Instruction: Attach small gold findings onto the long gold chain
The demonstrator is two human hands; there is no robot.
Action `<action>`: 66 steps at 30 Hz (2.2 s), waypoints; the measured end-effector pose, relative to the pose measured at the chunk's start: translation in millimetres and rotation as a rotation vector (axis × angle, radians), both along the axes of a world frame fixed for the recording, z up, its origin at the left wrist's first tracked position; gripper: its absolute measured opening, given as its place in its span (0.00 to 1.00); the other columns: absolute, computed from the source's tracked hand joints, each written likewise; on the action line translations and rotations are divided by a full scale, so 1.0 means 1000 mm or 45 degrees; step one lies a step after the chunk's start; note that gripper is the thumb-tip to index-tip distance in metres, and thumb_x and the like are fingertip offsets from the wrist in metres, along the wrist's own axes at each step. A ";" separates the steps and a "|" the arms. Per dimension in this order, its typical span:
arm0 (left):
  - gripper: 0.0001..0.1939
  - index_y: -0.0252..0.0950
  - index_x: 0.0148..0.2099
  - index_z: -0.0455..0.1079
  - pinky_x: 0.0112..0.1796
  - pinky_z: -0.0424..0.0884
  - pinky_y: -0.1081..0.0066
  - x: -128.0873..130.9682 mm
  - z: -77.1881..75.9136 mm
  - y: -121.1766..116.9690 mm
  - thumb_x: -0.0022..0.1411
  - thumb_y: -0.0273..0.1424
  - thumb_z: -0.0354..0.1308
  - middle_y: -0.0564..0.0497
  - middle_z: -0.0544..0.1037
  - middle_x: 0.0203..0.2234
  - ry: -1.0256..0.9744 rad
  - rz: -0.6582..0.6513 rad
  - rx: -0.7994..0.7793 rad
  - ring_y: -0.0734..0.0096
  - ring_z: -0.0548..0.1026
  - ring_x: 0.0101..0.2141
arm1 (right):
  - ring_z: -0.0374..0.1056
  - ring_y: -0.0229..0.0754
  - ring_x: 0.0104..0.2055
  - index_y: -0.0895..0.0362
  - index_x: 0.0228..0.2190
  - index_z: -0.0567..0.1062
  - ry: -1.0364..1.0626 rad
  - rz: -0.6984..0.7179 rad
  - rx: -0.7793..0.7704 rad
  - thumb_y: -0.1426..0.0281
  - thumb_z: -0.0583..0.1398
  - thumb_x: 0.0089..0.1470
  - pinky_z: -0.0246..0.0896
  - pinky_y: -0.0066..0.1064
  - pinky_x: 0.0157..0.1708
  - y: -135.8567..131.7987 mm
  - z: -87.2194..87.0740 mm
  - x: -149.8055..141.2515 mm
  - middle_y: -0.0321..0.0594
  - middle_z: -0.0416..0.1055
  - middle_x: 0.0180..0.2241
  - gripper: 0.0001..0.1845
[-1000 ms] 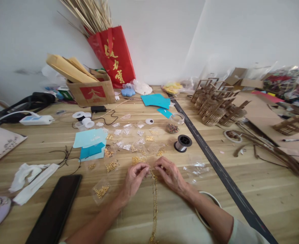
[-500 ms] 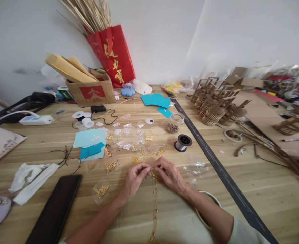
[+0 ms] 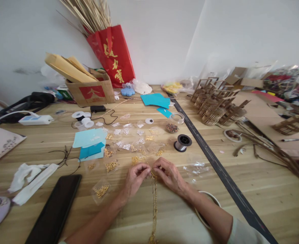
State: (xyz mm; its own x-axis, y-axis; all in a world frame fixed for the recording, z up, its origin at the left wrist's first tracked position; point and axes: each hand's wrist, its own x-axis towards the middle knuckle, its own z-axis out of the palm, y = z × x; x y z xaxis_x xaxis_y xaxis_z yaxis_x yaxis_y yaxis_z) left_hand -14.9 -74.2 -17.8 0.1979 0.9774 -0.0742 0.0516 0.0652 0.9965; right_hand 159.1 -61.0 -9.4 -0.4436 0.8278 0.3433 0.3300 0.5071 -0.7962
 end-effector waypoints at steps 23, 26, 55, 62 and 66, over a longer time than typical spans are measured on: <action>0.11 0.33 0.29 0.68 0.27 0.63 0.75 0.002 0.004 -0.001 0.56 0.37 0.55 0.52 0.70 0.22 0.016 0.001 0.008 0.75 0.66 0.24 | 0.63 0.35 0.28 0.58 0.28 0.72 0.079 -0.028 -0.226 0.68 0.57 0.57 0.58 0.26 0.29 -0.001 0.006 -0.001 0.36 0.68 0.27 0.08; 0.12 0.33 0.29 0.68 0.27 0.63 0.75 0.002 0.004 -0.001 0.56 0.37 0.55 0.52 0.71 0.22 0.029 0.005 0.014 0.74 0.67 0.25 | 0.63 0.35 0.28 0.58 0.28 0.73 0.085 -0.028 -0.233 0.68 0.57 0.56 0.58 0.26 0.29 -0.001 0.007 -0.002 0.36 0.68 0.26 0.08; 0.07 0.34 0.32 0.70 0.31 0.66 0.74 0.004 0.007 -0.004 0.51 0.32 0.61 0.50 0.74 0.27 0.041 0.110 0.032 0.71 0.70 0.29 | 0.58 0.34 0.25 0.59 0.27 0.70 0.047 -0.043 -0.392 0.68 0.57 0.55 0.52 0.24 0.23 -0.001 0.006 -0.003 0.33 0.64 0.23 0.08; 0.08 0.34 0.29 0.71 0.30 0.65 0.73 0.002 0.009 -0.004 0.52 0.34 0.60 0.51 0.74 0.25 0.087 0.143 0.077 0.71 0.70 0.28 | 0.58 0.33 0.24 0.59 0.26 0.69 0.035 -0.032 -0.386 0.69 0.57 0.54 0.51 0.24 0.21 -0.002 0.007 -0.004 0.33 0.63 0.22 0.07; 0.08 0.34 0.27 0.71 0.29 0.64 0.74 0.002 0.010 -0.003 0.53 0.34 0.59 0.52 0.73 0.22 0.113 0.126 0.086 0.72 0.68 0.26 | 0.58 0.33 0.24 0.59 0.27 0.69 0.029 -0.030 -0.378 0.69 0.57 0.54 0.51 0.23 0.21 -0.002 0.008 -0.004 0.33 0.64 0.22 0.07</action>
State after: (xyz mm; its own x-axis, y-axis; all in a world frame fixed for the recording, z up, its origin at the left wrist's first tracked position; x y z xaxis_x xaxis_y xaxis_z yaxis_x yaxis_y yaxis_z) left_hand -13.0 -77.3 -7.6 0.0958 0.9952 -0.0202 0.1363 0.0070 0.9906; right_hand 155.3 -63.2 -1.8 -0.4182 0.9035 0.0940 0.3193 0.2431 -0.9159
